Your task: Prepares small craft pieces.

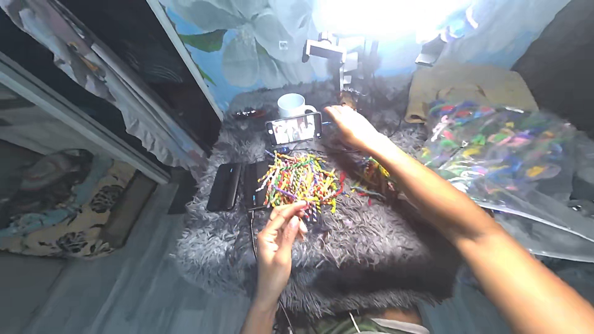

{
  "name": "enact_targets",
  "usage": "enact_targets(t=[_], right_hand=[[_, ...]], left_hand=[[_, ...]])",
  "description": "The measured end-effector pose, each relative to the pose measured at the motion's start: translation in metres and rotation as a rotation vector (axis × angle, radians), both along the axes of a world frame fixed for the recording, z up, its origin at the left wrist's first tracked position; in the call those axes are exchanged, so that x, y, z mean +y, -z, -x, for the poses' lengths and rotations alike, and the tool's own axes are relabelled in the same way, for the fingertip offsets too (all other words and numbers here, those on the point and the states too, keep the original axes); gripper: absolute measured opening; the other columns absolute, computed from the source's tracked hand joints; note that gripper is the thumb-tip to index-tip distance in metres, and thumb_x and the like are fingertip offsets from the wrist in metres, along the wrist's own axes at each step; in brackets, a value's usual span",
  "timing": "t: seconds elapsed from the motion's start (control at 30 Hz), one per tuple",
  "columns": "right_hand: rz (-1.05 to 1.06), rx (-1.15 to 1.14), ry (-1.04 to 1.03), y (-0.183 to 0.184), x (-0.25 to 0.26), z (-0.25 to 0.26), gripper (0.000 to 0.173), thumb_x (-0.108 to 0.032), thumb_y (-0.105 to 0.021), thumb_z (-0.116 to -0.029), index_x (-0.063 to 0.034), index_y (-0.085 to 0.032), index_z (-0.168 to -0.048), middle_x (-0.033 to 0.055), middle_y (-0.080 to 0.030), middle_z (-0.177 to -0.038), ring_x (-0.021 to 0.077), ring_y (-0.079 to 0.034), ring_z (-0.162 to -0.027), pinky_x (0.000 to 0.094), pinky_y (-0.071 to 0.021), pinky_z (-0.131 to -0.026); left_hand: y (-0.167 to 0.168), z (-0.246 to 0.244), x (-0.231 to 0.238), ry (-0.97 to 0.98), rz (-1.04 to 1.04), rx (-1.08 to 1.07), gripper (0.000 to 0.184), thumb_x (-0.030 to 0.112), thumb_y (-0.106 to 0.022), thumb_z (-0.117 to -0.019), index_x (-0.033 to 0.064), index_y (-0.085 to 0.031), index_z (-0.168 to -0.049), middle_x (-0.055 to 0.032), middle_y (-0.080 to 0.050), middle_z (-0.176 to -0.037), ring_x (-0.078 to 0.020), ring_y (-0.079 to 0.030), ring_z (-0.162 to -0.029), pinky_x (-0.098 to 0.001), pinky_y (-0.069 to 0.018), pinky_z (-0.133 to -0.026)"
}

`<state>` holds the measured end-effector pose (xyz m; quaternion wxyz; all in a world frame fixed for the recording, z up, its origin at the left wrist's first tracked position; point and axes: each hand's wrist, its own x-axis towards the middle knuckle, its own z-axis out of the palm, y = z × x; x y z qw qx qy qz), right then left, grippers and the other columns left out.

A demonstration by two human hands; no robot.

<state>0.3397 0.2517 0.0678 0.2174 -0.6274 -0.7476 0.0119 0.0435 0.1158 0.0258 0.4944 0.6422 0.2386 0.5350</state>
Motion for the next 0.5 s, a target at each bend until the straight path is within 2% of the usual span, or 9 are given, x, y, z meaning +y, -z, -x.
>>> enact_targets(t=[0.07,0.13,0.17,0.23,0.33,0.4,0.47,0.5], right_hand=[[0.017,-0.023,-0.062,0.005,0.038,-0.003,0.081,0.006,-0.08,-0.0779,0.0051,-0.043,-0.15,0.0301,-0.048,-0.148,0.0514,-0.049,-0.133,0.0621,-0.0411,-0.108],[0.043,-0.02,-0.113,0.005,0.064,-0.005,0.082,0.005,-0.082,-0.0756,0.005,-0.045,-0.148,0.0298,-0.049,-0.147,0.0507,-0.05,-0.133,0.062,-0.0411,-0.109],[0.064,-0.018,-0.126,0.003,0.073,-0.005,0.077,0.006,-0.081,-0.0752,0.0058,-0.048,-0.145,0.0303,-0.053,-0.142,0.0501,-0.054,-0.129,0.062,-0.0431,-0.106],[0.092,-0.032,-0.144,-0.003,0.085,-0.006,0.058,0.008,-0.079,-0.0755,0.0071,-0.057,-0.13,0.0299,-0.06,-0.127,0.049,-0.061,-0.116,0.0637,-0.0484,-0.098],[0.123,-0.071,-0.164,-0.012,0.089,-0.006,0.029,0.011,-0.069,-0.0832,0.0072,-0.064,-0.111,0.0281,-0.066,-0.111,0.0476,-0.064,-0.106,0.0641,-0.0488,-0.093],[0.096,-0.05,-0.189,-0.012,0.091,-0.01,0.012,0.004,-0.06,-0.095,0.0074,-0.066,-0.105,0.0284,-0.068,-0.103,0.0479,-0.066,-0.1,0.0657,-0.049,-0.089],[0.079,0.033,-0.167,-0.014,0.089,-0.011,0.026,-0.012,-0.052,-0.1054,0.0093,-0.068,-0.105,0.0297,-0.069,-0.098,0.0474,-0.067,-0.097,0.0652,-0.0482,-0.089],[0.083,0.064,-0.146,-0.014,0.088,-0.011,0.033,-0.018,-0.05,-0.1077,0.0093,-0.068,-0.106,0.0294,-0.068,-0.097,0.0461,-0.067,-0.096,0.0639,-0.0474,-0.089]], left_hand=[[0.001,0.004,0.003,0.005,-0.011,0.004,0.027,0.009,-0.049,-0.1044,-0.0018,-0.069,-0.118,0.0029,-0.067,-0.111,0.0005,-0.063,-0.082,-0.0164,-0.0562,-0.07],[0.003,0.01,0.007,0.0,-0.011,0.005,0.025,0.01,-0.052,-0.1038,-0.0003,-0.071,-0.116,0.0042,-0.067,-0.11,0.0017,-0.063,-0.082,-0.0154,-0.0563,-0.07],[0.005,0.013,0.009,-0.003,-0.007,0.002,0.024,0.011,-0.054,-0.1035,0.0005,-0.072,-0.115,0.0045,-0.068,-0.109,0.0019,-0.063,-0.081,-0.0153,-0.0562,-0.07],[0.009,0.018,0.011,-0.006,0.001,0.006,0.023,0.013,-0.056,-0.1032,0.0022,-0.073,-0.114,0.0051,-0.068,-0.11,0.0025,-0.063,-0.082,-0.0148,-0.056,-0.071],[0.012,0.021,0.012,-0.011,0.015,0.005,0.021,0.015,-0.059,-0.1023,0.0044,-0.074,-0.113,0.0061,-0.068,-0.111,0.0029,-0.063,-0.083,-0.0143,-0.0562,-0.071],[0.013,0.021,0.013,-0.006,0.019,0.005,0.021,0.016,-0.059,-0.1026,0.0054,-0.074,-0.113,0.0064,-0.068,-0.111,0.0028,-0.063,-0.083,-0.0142,-0.0564,-0.071],[0.015,0.022,0.015,-0.005,0.015,0.012,0.022,0.016,-0.058,-0.103,0.0049,-0.074,-0.112,0.0062,-0.068,-0.11,0.003,-0.063,-0.083,-0.014,-0.0562,-0.071],[0.016,0.023,0.016,-0.003,0.014,0.015,0.022,0.016,-0.057,-0.1034,0.0048,-0.074,-0.111,0.0061,-0.068,-0.11,0.0032,-0.063,-0.082,-0.0137,-0.0559,-0.071]])
